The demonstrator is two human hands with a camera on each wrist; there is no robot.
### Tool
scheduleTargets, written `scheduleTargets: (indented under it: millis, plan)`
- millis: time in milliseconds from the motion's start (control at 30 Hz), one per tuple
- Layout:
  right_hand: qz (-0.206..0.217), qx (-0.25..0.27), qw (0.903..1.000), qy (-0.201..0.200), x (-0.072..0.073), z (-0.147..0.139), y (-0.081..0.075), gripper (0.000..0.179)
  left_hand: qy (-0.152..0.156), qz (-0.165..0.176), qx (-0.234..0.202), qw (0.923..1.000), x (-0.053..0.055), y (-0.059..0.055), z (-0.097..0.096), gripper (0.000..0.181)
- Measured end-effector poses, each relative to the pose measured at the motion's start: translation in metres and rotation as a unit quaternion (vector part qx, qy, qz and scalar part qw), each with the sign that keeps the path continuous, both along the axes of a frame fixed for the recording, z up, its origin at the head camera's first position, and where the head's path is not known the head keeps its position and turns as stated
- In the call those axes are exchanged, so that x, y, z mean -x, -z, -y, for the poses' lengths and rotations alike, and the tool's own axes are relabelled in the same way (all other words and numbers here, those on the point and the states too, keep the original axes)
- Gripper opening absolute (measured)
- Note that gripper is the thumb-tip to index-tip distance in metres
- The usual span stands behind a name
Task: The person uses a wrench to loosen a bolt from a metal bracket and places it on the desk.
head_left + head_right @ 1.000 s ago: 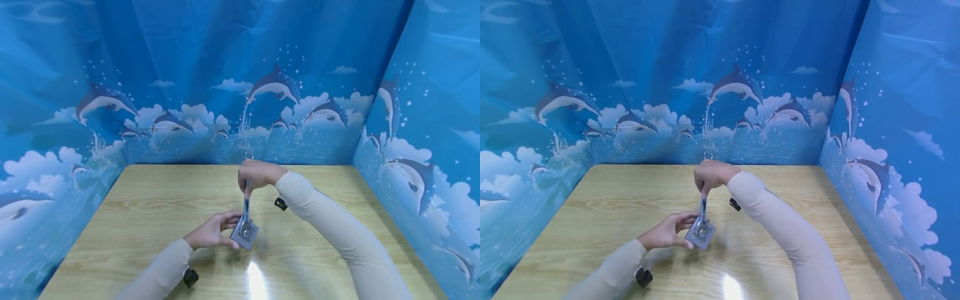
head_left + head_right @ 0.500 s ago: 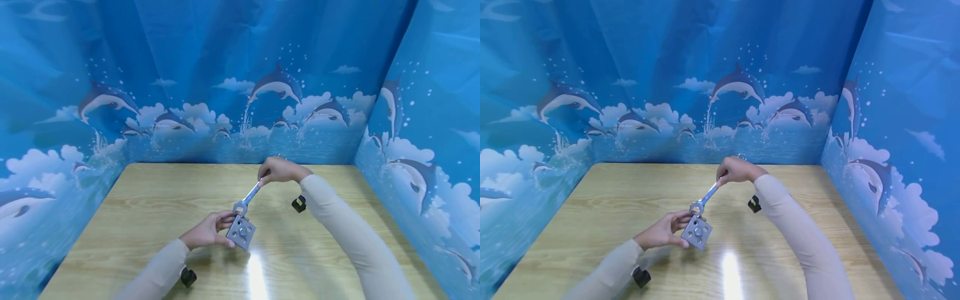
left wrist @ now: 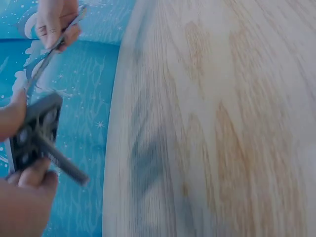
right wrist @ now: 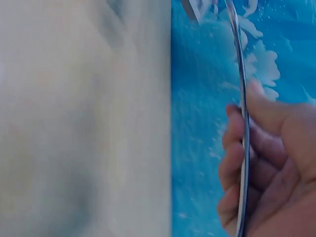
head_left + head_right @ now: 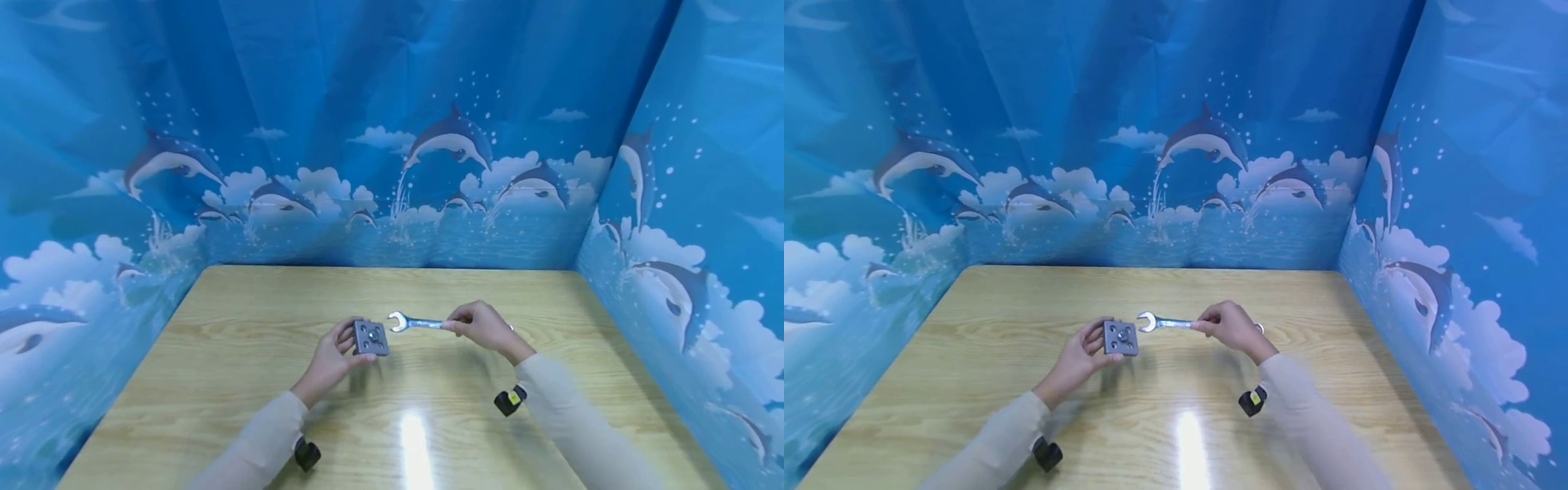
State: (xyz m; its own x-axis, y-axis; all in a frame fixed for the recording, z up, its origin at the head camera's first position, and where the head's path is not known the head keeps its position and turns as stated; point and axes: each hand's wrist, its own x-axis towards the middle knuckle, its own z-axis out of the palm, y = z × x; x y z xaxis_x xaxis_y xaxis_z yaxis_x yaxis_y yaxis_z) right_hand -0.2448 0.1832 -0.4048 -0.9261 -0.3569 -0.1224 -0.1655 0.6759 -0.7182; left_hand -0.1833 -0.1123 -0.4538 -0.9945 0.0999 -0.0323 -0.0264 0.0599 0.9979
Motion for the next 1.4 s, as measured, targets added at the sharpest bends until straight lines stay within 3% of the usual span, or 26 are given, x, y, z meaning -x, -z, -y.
scheduleTargets:
  millis: [167, 333, 500, 700, 933, 1400]
  plan:
    - [0.035, 0.073, 0.9932, 0.083, -0.03, 0.012, 0.03, 0.027, -0.067, -0.008, 0.002, 0.9977, 0.003, 0.002, -0.005, 0.082]
    - [0.056, 0.174, 0.9777, 0.103, -0.057, 0.03, 0.048, 0.026, -0.088, -0.007, -0.009, 0.9961, 0.005, 0.003, -0.007, 0.083]
    - [0.076, 0.241, 0.9596, 0.124, -0.071, 0.052, 0.059, 0.026, -0.099, -0.003, -0.013, 0.995, 0.008, 0.002, -0.008, 0.085]
    - [0.093, 0.264, 0.952, 0.123, -0.078, 0.065, 0.062, 0.027, -0.1, -0.017, -0.012, 0.9948, 0.007, -0.001, -0.011, 0.086]
    - [0.109, 0.27, 0.9517, 0.097, -0.081, 0.071, 0.065, 0.03, -0.099, -0.057, 0.008, 0.9934, 0.002, 0.0, -0.013, 0.081]
    - [0.148, 0.3, 0.9369, 0.101, -0.083, 0.076, 0.062, 0.032, -0.09, -0.071, 0.02, 0.9932, -0.001, -0.01, -0.012, 0.086]
